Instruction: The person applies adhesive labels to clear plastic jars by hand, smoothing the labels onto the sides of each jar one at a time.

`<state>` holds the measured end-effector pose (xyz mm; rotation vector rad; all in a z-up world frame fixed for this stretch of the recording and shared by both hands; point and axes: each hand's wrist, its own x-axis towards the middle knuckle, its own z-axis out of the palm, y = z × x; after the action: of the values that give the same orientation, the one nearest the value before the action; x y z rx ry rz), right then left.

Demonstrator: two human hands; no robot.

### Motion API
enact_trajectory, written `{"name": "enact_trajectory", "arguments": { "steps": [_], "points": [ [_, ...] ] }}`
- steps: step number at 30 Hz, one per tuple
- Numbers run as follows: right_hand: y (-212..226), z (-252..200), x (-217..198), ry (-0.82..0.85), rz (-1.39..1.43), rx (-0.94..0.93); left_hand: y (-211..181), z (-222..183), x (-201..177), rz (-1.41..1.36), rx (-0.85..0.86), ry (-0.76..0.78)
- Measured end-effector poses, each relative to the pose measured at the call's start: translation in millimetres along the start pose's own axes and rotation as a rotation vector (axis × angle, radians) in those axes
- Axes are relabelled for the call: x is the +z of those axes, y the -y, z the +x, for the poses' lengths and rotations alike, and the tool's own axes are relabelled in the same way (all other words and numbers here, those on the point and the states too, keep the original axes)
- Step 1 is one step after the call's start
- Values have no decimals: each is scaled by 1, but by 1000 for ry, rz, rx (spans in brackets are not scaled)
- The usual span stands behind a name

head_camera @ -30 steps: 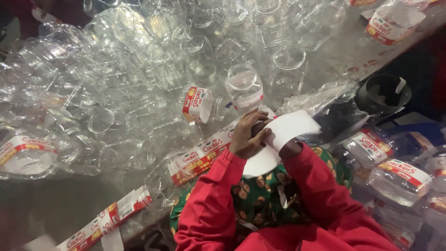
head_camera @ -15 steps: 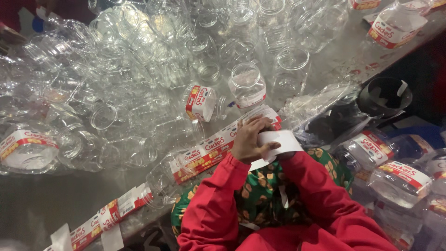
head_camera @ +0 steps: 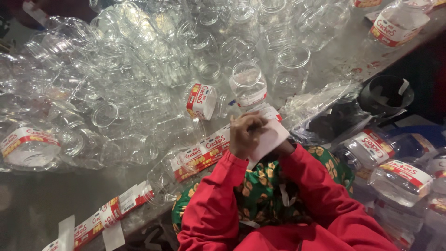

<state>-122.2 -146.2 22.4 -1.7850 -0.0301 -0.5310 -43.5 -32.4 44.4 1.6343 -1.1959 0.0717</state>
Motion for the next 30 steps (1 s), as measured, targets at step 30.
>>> {"name": "enact_trajectory", "arguments": {
  "steps": [30],
  "points": [
    [67,-28,-20,-186,-810,-253,26,-14,16,416,-314,410]
  ]
}}
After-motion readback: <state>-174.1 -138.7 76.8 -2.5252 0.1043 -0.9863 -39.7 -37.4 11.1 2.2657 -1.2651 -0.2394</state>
